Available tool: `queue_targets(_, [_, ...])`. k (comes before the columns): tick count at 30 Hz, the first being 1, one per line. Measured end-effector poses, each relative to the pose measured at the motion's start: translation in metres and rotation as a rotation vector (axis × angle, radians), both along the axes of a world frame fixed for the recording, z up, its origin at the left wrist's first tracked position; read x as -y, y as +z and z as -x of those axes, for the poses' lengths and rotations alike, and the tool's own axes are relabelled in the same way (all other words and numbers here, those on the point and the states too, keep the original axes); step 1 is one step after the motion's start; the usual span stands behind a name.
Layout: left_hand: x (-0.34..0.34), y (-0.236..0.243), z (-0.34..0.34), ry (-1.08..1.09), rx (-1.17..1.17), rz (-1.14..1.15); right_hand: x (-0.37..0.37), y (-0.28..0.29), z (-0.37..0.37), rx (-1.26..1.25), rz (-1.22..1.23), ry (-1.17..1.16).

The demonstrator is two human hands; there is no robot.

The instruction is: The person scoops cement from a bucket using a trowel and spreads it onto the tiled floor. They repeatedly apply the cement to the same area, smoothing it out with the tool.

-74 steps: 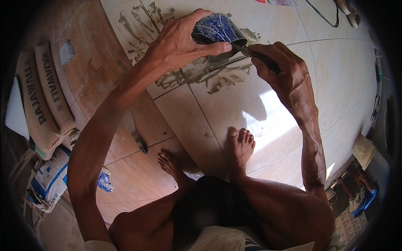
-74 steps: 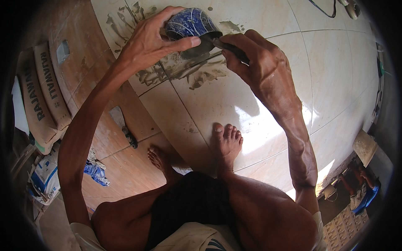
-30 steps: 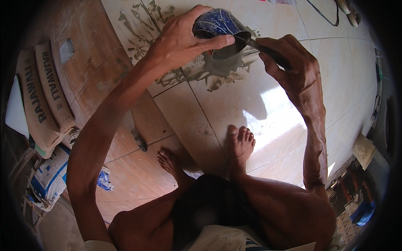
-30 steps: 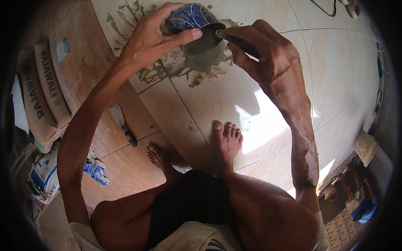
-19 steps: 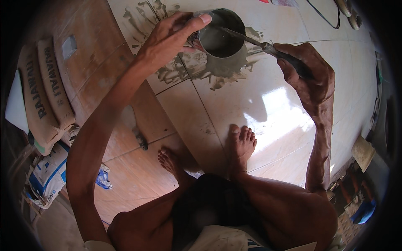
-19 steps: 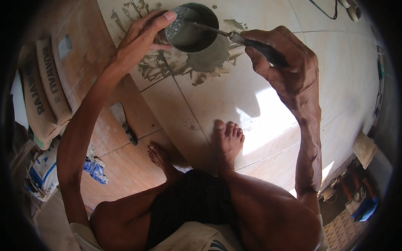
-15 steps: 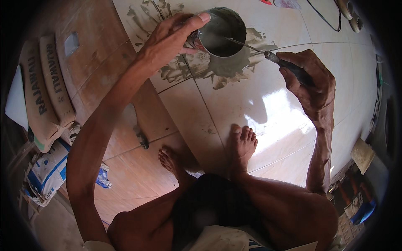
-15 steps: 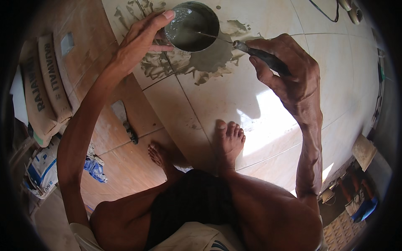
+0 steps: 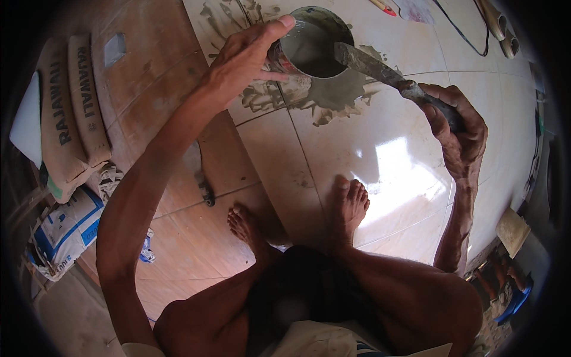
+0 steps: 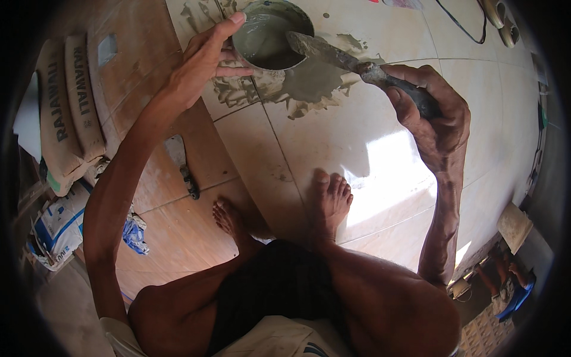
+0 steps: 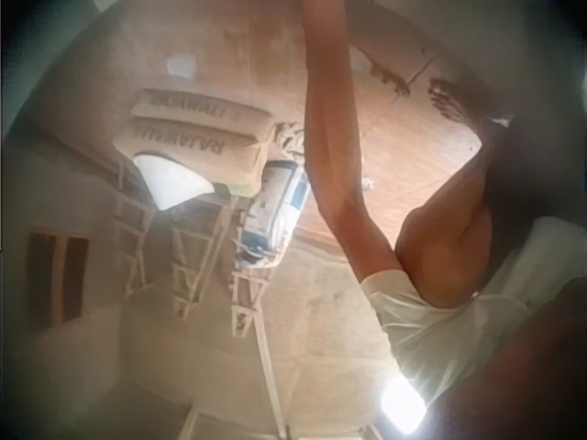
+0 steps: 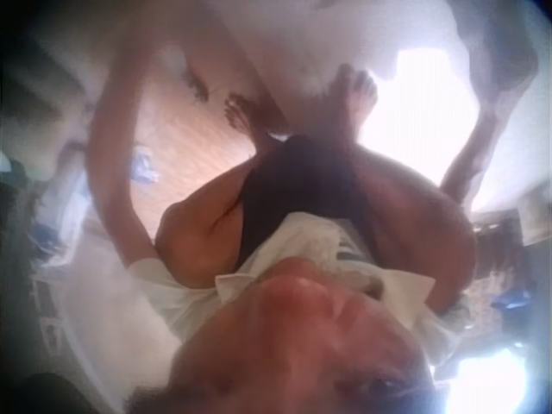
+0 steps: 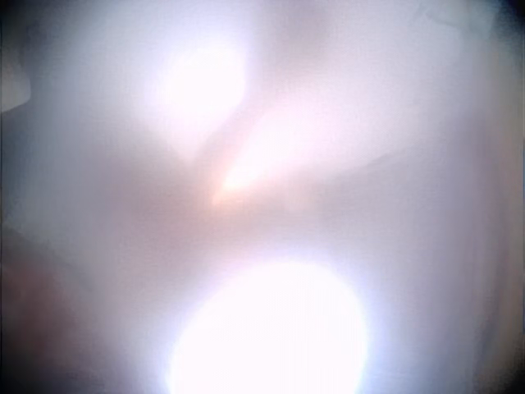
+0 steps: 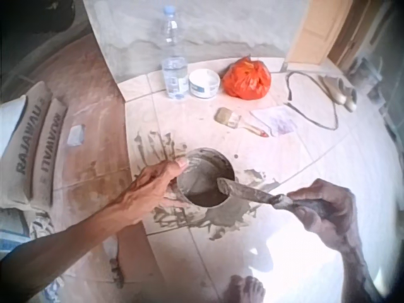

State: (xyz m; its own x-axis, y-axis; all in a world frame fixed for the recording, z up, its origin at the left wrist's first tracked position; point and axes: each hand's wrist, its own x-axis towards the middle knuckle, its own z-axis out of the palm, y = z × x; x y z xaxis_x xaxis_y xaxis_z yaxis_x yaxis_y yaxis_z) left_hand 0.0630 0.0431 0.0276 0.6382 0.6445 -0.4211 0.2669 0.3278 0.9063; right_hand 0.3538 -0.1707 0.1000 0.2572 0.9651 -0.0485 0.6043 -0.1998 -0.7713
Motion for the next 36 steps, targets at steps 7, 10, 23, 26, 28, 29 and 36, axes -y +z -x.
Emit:
queue_targets(7, [-0.006, -0.002, 0.012, 0.002, -0.029, 0.009, 0.007, -0.02, -0.021, -0.123, 0.113, -0.16])
queue_targets(10, [-0.001, 0.0, 0.017, 0.094, -0.059, -0.008, 0.019, -0.019, -0.036, -0.1, 0.194, -0.178])
queue_targets(23, [-0.002, -0.011, 0.077, 0.251, -0.137, 0.026, 0.019, -0.056, -0.026, 0.026, 0.219, 0.015])
queue_targets(26, [-0.004, -0.005, 0.09, 0.199, -0.146, 0.021, -0.007, -0.06, -0.006, 0.204, 0.122, 0.248])
queue_targets(28, [-0.003, -0.001, 0.088, 0.193, -0.134, 0.021, -0.017, -0.06, 0.002, 0.303, 0.041, 0.329])
queue_targets(29, [0.001, 0.003, 0.083, 0.222, -0.132, 0.016, -0.022, -0.061, 0.004, 0.35, -0.002, 0.37])
queue_targets(36, [-0.001, 0.001, 0.091, 0.248, -0.133, 0.002, -0.038, -0.075, -0.001, 0.504, -0.006, 0.487])
